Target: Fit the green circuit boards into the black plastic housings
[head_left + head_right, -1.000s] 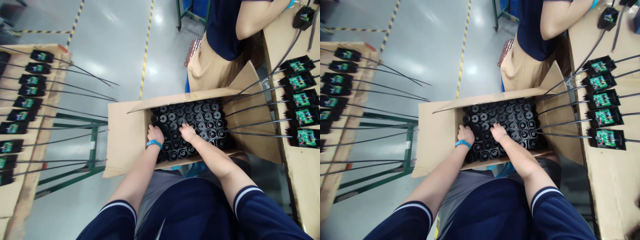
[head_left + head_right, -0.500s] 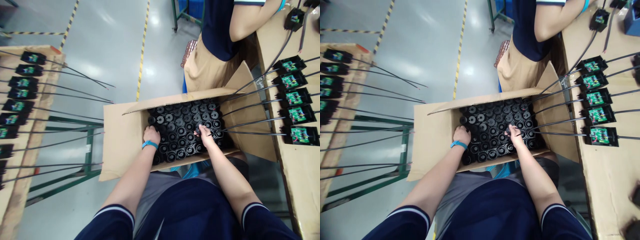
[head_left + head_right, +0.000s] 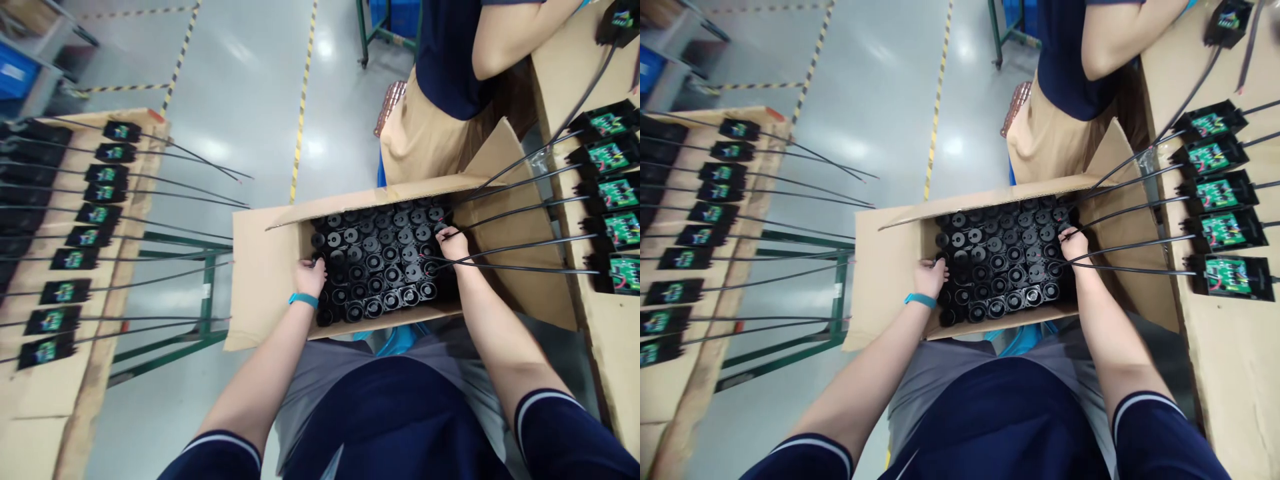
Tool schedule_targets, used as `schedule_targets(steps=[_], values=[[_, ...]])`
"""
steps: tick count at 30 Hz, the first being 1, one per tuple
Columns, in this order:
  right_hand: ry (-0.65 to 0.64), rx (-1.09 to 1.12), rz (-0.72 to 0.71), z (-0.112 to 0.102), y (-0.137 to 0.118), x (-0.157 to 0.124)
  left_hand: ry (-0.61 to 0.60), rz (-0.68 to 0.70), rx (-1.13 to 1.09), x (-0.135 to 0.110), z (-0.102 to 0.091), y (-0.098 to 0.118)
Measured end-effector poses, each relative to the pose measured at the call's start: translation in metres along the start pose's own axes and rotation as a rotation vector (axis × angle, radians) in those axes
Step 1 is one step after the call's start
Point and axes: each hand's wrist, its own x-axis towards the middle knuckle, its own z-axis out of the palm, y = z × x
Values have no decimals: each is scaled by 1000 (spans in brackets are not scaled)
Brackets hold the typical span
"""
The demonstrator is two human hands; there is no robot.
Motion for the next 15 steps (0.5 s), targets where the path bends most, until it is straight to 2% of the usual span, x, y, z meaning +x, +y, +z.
schedule_targets(steps=[5, 10, 13, 15], values=[[48, -402, -103, 6, -10, 12, -138, -68, -232, -1, 8, 11], [17, -635, -166, 9, -6, 12, -329, -58, -299, 1, 3, 17], [0, -692, -213, 7, -2, 18, -341, -12, -222, 2, 2, 17], [-9, -707, -249, 4, 0, 22, -284, 40, -129, 0, 5, 18]])
